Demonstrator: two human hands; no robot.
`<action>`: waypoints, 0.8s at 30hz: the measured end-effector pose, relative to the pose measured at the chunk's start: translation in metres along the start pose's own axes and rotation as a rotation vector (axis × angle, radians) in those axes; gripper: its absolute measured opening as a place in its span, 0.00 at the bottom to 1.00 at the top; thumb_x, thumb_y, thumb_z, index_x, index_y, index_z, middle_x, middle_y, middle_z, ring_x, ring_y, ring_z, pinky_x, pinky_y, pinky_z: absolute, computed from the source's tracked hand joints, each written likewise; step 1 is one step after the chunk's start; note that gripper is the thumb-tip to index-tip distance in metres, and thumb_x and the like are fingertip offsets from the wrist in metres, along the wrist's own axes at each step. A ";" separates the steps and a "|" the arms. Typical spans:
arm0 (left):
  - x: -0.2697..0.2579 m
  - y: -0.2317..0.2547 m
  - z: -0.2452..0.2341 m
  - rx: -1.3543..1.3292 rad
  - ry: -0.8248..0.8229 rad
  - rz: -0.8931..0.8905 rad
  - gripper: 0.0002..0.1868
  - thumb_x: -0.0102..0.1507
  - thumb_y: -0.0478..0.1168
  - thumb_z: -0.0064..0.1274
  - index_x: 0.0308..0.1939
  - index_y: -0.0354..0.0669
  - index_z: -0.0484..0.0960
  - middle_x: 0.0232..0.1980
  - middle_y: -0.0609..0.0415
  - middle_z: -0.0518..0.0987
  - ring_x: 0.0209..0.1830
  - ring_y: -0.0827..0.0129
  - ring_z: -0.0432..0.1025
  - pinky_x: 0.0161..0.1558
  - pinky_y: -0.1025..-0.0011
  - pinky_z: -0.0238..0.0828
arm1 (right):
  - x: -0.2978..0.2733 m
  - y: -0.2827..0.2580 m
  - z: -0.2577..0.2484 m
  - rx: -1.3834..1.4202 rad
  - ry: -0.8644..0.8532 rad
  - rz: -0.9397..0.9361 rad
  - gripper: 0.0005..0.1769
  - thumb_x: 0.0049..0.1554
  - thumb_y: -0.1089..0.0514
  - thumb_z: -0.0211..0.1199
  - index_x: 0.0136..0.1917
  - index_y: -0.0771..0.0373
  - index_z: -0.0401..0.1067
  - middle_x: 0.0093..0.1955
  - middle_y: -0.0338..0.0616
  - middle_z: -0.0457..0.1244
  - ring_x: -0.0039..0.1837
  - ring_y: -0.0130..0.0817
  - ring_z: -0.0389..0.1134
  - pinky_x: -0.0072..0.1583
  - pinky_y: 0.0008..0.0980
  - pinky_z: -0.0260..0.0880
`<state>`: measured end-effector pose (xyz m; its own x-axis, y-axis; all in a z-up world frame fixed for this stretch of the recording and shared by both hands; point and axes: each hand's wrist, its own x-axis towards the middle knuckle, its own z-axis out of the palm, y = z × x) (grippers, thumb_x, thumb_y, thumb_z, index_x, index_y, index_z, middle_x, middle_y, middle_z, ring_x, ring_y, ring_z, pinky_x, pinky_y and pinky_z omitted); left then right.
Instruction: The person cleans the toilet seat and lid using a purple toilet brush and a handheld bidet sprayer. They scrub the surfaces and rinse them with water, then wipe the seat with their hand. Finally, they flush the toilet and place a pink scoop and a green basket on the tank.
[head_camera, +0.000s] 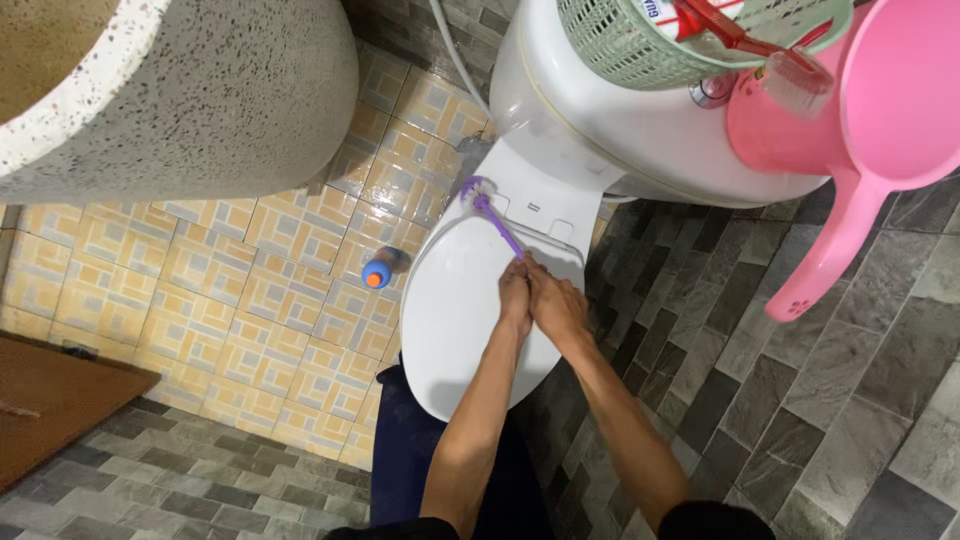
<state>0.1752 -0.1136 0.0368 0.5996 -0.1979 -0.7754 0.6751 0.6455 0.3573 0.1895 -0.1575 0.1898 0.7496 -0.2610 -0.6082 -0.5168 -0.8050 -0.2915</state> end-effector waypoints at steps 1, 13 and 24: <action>0.003 0.005 -0.001 -0.012 0.021 0.008 0.17 0.74 0.40 0.35 0.59 0.37 0.75 0.42 0.48 0.79 0.40 0.64 0.74 0.47 0.64 0.74 | 0.007 -0.002 0.003 -0.036 0.035 -0.054 0.27 0.65 0.53 0.44 0.76 0.38 0.62 0.46 0.59 0.70 0.47 0.62 0.71 0.51 0.58 0.70; -0.003 -0.018 0.002 -0.008 0.018 0.013 0.19 0.74 0.41 0.33 0.61 0.35 0.75 0.47 0.49 0.79 0.46 0.65 0.74 0.53 0.66 0.73 | 0.007 0.022 0.010 -0.050 0.058 -0.130 0.25 0.66 0.50 0.44 0.75 0.40 0.64 0.43 0.62 0.70 0.45 0.63 0.71 0.48 0.58 0.71; -0.007 -0.023 0.004 -0.038 -0.022 0.006 0.18 0.74 0.39 0.33 0.62 0.38 0.73 0.52 0.47 0.80 0.52 0.63 0.74 0.59 0.66 0.71 | 0.012 0.029 -0.002 -0.235 0.075 -0.214 0.27 0.63 0.49 0.51 0.75 0.37 0.64 0.35 0.57 0.69 0.38 0.56 0.72 0.40 0.51 0.71</action>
<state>0.1565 -0.1301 0.0362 0.6134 -0.2093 -0.7615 0.6544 0.6745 0.3418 0.1836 -0.1851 0.1753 0.8641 -0.1040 -0.4924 -0.2410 -0.9444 -0.2235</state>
